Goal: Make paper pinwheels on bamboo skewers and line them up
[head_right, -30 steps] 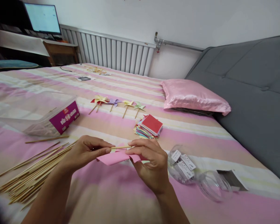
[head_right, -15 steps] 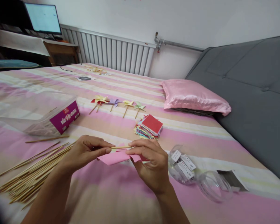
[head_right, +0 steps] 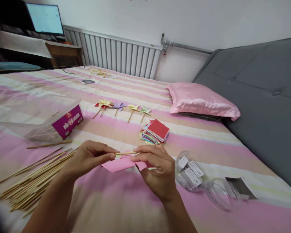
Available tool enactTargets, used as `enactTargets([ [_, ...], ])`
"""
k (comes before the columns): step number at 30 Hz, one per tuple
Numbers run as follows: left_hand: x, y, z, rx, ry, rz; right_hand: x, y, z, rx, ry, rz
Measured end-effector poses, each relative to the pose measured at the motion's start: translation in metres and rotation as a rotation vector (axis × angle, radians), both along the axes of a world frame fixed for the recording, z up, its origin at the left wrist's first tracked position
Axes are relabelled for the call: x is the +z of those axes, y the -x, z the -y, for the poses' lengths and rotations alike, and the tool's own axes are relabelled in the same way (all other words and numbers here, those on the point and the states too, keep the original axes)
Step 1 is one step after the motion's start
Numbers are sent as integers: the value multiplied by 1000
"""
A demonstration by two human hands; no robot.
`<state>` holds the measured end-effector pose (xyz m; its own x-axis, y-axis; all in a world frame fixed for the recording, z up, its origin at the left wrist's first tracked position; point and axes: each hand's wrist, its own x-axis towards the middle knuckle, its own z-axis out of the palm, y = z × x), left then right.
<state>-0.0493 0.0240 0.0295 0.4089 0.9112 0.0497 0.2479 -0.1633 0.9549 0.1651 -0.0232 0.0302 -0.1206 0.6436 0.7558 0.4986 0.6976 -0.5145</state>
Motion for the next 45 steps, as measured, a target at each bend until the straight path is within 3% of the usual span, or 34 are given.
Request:
enactTargets([
  [45,5,-1,4,35,-161,-29,-2,-1,0,-42,14,-15],
])
